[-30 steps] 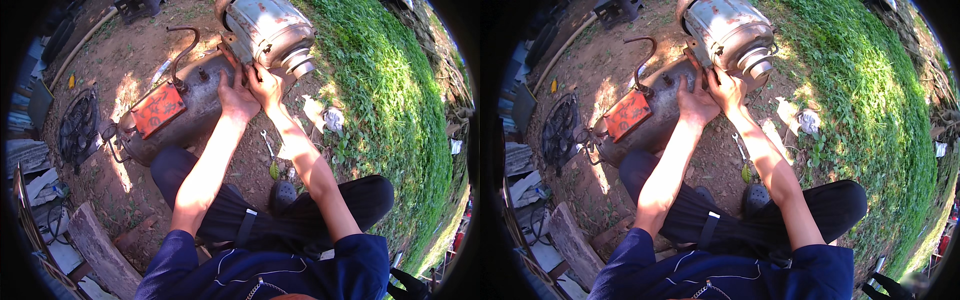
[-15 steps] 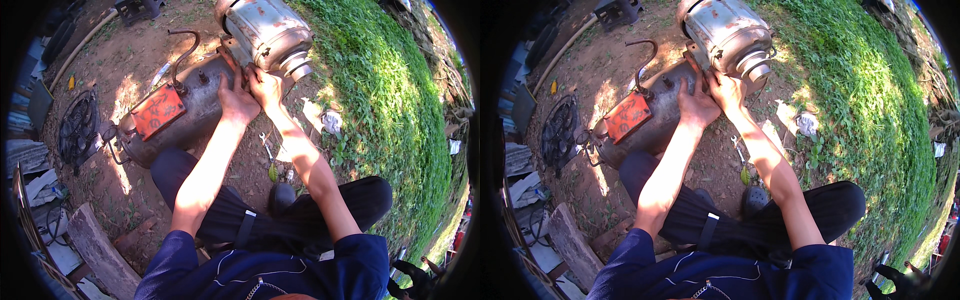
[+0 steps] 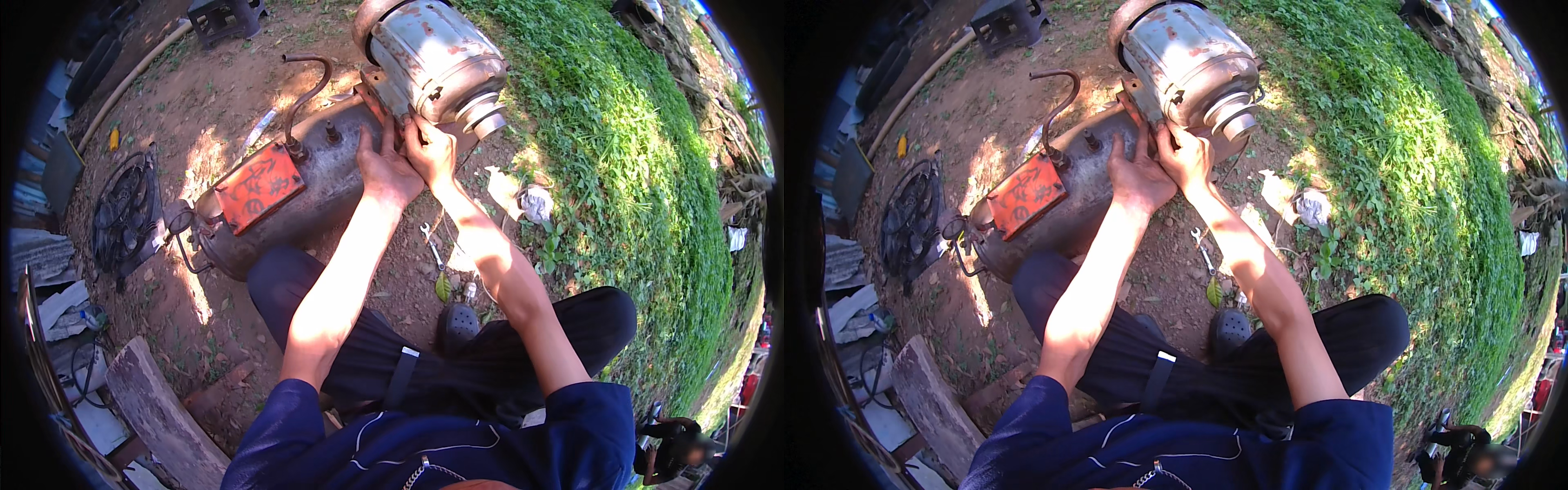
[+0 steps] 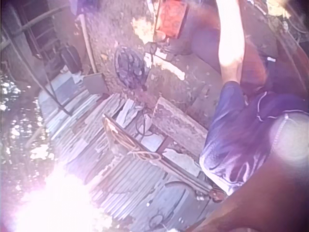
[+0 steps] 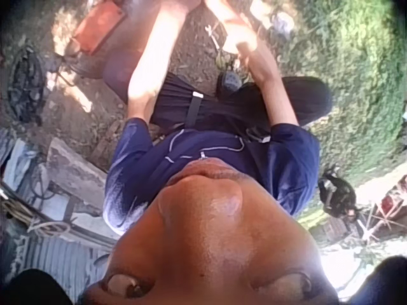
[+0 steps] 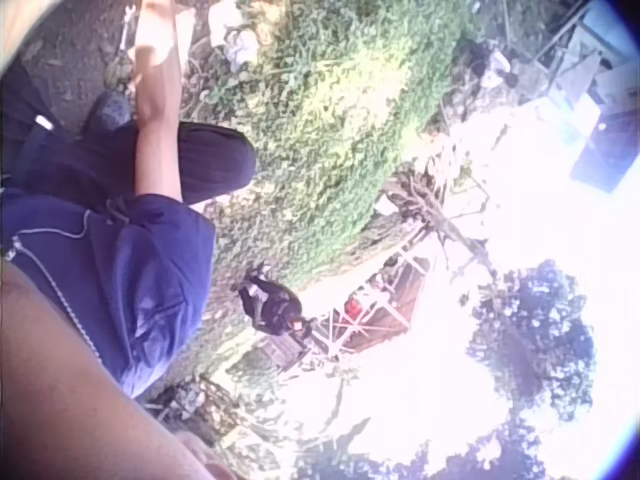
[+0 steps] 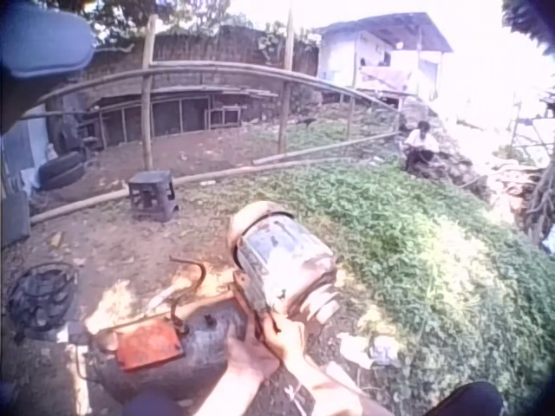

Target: The person works on an air compressor motor by removing and reinstalling mounting bolts using an open-end wrench and handling small mechanical components.

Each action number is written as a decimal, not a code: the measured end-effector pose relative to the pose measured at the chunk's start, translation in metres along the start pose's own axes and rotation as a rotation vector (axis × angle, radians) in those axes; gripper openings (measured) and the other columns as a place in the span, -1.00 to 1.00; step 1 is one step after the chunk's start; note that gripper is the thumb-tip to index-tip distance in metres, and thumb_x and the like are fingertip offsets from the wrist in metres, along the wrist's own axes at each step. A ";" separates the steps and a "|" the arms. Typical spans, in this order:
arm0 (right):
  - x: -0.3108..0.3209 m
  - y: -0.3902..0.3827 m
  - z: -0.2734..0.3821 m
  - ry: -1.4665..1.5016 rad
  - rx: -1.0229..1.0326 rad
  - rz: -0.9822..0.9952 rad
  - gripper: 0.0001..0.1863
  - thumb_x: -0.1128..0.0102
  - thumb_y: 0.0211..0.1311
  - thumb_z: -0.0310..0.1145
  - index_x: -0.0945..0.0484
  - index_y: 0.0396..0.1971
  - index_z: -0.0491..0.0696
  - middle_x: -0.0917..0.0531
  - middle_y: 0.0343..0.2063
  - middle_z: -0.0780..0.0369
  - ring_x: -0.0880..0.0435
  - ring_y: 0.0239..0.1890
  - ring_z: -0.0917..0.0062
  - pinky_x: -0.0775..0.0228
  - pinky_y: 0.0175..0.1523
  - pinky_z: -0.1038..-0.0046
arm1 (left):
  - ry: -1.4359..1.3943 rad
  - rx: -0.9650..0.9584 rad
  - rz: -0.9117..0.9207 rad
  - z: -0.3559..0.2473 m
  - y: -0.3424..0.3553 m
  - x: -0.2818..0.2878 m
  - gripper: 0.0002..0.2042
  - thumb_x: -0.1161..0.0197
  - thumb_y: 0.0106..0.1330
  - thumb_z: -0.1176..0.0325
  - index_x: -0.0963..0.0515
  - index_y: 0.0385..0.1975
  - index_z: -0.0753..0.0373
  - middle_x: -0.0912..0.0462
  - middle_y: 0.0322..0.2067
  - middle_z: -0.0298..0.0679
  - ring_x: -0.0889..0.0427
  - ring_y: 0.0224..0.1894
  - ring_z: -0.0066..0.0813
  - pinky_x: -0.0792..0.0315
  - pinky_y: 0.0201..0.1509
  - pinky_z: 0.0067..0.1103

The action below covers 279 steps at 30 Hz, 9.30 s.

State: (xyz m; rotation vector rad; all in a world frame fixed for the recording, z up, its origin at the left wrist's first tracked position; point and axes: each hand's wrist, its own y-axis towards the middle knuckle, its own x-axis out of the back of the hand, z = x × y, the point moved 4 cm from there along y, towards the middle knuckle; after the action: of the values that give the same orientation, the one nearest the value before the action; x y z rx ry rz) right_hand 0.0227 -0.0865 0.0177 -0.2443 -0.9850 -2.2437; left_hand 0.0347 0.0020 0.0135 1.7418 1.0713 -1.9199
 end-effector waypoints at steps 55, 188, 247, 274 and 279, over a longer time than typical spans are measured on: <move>-0.004 -0.001 -0.024 0.281 -0.224 0.159 -0.76 -0.24 0.15 -0.24 -0.68 -0.27 -0.05 -0.63 -0.64 0.08 -0.62 -0.61 0.54 -0.40 -0.45 0.45 | 0.100 -0.159 0.007 0.016 0.007 0.009 -0.34 0.27 0.32 -0.28 -0.16 0.32 -0.04 -0.30 0.24 -0.29 -0.15 0.34 -0.35 0.14 0.43 -0.20; 0.065 -0.026 -0.033 0.363 -0.564 0.522 -0.78 -0.20 0.21 -0.30 -0.64 -0.32 -0.16 -0.52 -0.63 0.34 -0.43 -0.59 0.70 -0.28 -0.46 0.55 | 2.320 -0.495 -0.002 -0.062 -0.023 -0.048 -0.68 -0.27 0.11 0.23 -0.62 -0.15 0.22 -0.66 -0.20 -0.05 -0.63 -0.15 -0.14 -0.46 -0.02 -0.35; 0.066 -0.020 0.015 -0.131 -0.362 0.349 -0.70 -0.13 0.20 -0.21 -0.60 -0.13 -0.01 -0.68 -0.35 0.10 -0.65 -0.24 0.17 -0.46 -0.12 0.26 | 2.050 -0.420 0.094 -0.079 0.011 -0.045 -0.63 -0.15 0.23 0.34 -0.50 0.03 0.33 -0.61 -0.06 -0.13 -0.56 0.01 -0.37 -0.38 0.12 -0.50; 0.033 -0.022 0.011 0.755 -1.007 0.599 -0.67 0.17 0.43 -0.24 -0.44 -0.11 -0.20 -0.42 -0.56 0.27 -0.30 -0.74 0.68 -0.06 -0.72 0.62 | 2.243 -0.433 0.084 -0.077 0.014 -0.035 -0.65 -0.09 0.26 0.35 -0.51 0.04 0.29 -0.61 -0.07 -0.09 -0.57 0.01 -0.27 -0.39 0.11 -0.44; 0.010 -0.034 0.034 1.066 -1.201 0.378 -0.73 0.23 0.44 -0.23 -0.32 -0.12 -0.11 -0.34 -0.60 0.30 -0.16 -0.76 0.69 0.06 -0.72 0.62 | 2.127 -0.391 -0.008 -0.089 0.007 -0.042 -0.63 -0.08 0.27 0.34 -0.49 0.07 0.26 -0.60 -0.04 -0.11 -0.56 0.01 -0.32 -0.38 0.12 -0.47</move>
State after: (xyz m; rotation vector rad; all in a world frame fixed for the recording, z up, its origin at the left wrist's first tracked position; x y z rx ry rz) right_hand -0.0096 -0.0502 0.0256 0.2485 0.9126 -1.8702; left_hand 0.1097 0.0511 0.0546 2.9500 1.5076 0.9548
